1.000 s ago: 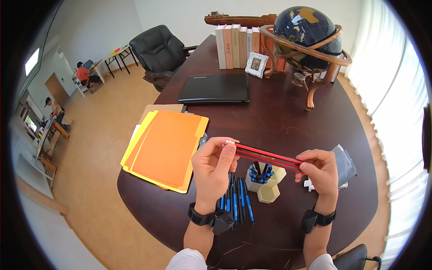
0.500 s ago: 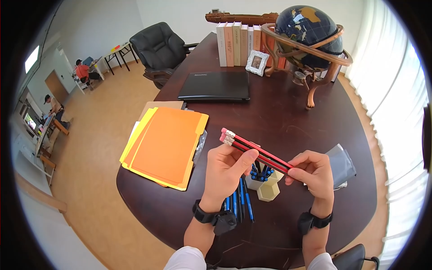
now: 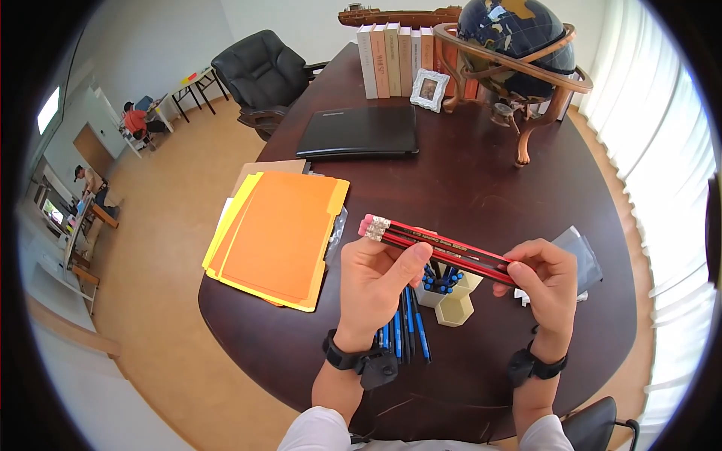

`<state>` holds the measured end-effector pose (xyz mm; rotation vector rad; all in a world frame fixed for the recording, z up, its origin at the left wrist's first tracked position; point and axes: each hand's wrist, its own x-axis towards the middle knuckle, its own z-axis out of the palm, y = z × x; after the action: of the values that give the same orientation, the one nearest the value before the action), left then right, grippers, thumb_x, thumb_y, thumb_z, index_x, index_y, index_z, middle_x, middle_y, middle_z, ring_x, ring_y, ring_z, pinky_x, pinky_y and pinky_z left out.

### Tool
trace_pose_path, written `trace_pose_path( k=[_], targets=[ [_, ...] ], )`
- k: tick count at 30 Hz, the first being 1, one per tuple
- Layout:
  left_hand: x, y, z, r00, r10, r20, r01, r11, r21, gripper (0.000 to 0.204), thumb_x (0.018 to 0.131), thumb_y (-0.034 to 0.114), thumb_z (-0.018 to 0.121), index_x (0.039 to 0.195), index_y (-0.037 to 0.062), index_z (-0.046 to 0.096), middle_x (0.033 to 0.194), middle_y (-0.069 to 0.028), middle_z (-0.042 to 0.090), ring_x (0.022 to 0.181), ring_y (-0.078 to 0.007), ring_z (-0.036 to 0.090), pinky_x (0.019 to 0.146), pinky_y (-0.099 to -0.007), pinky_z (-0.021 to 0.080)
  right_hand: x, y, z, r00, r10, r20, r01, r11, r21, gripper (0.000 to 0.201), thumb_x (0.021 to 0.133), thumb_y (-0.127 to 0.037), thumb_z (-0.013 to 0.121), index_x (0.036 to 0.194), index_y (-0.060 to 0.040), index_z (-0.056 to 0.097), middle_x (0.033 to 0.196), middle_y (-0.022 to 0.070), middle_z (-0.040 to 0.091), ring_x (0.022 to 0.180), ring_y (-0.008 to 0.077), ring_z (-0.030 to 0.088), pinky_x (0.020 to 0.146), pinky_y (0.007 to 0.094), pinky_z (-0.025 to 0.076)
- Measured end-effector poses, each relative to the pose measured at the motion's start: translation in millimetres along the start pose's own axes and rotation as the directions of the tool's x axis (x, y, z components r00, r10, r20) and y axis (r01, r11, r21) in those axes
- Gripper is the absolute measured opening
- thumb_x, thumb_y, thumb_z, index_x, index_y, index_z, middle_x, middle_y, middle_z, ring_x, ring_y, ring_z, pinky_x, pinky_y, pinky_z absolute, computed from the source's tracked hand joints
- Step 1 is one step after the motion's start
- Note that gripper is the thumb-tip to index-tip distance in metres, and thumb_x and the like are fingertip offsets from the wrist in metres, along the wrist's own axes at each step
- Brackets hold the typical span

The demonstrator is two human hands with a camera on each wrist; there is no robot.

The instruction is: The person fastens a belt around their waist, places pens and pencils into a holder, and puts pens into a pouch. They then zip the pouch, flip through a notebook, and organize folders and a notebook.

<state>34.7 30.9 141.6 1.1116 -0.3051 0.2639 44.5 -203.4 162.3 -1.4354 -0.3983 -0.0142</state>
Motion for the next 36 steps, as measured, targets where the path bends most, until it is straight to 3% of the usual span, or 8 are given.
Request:
trace_pose_path(
  k=[8,23,26,32,36],
  targets=[
    [-1.0,0.4,0.7,1.0,0.027,0.014,-0.027,0.998,-0.05,0.015,0.095,0.003,0.064,0.106,-0.0045,0.07,0.092,-0.0084,0.068,0.065,-0.0102,0.055,0.055,-0.0261,0.044,-5.0,-7.5,2.8,0.999,-0.022,-0.03,0.021,0.999,-0.031,0.008,0.09,0.007,0.063,0.097,0.0089,0.066,0.087,0.0146,0.07,0.074,0.017,0.071,0.067,0.027,0.06],
    [-0.3,3.9,2.5,0.998,0.048,0.036,-0.043,0.991,-0.13,0.017,0.094,0.002,0.062,0.107,-0.0071,0.07,0.089,-0.0047,0.063,0.063,-0.0098,0.053,0.054,-0.0257,0.042,-7.3,-11.0,1.1,0.996,-0.071,-0.062,0.067,0.995,-0.069,0.009,0.088,0.009,0.064,0.097,0.0089,0.067,0.088,0.0123,0.068,0.078,0.0175,0.07,0.069,0.0268,0.06],
    [0.4,7.9,8.7,0.999,0.039,-0.036,-0.044,0.985,-0.167,0.017,0.094,0.005,0.066,0.105,-0.007,0.07,0.074,-0.0037,0.061,0.061,-0.0088,0.051,0.055,-0.0254,0.041,-8.1,-11.6,0.9,0.996,-0.07,-0.058,0.066,0.995,-0.069,0.009,0.088,0.009,0.065,0.097,0.0089,0.067,0.089,0.0124,0.068,0.08,0.018,0.07,0.07,0.0272,0.06],
    [-0.9,6.0,7.2,0.997,0.047,-0.066,-0.055,0.989,-0.136,0.017,0.095,0.006,0.066,0.105,-0.0069,0.07,0.075,-0.0051,0.063,0.062,-0.0084,0.052,0.055,-0.0249,0.042,-8.4,-13.0,1.9,0.999,0.008,0.042,-0.005,0.998,-0.07,0.011,0.086,0.008,0.068,0.097,0.0081,0.068,0.089,0.0113,0.069,0.083,0.0179,0.071,0.073,0.0268,0.06],
    [-2.1,4.2,2.6,0.997,0.076,-0.007,-0.076,0.994,-0.076,0.018,0.097,0.007,0.061,0.109,-0.0052,0.067,0.083,-0.0053,0.064,0.062,-0.0075,0.051,0.054,-0.0237,0.041,-7.2,-14.3,1.9,0.985,0.105,0.139,-0.084,0.985,-0.148,0.011,0.084,0.005,0.072,0.094,0.0067,0.07,0.086,0.0102,0.071,0.079,0.0146,0.07,0.073,0.0242,0.057]
  ],
)
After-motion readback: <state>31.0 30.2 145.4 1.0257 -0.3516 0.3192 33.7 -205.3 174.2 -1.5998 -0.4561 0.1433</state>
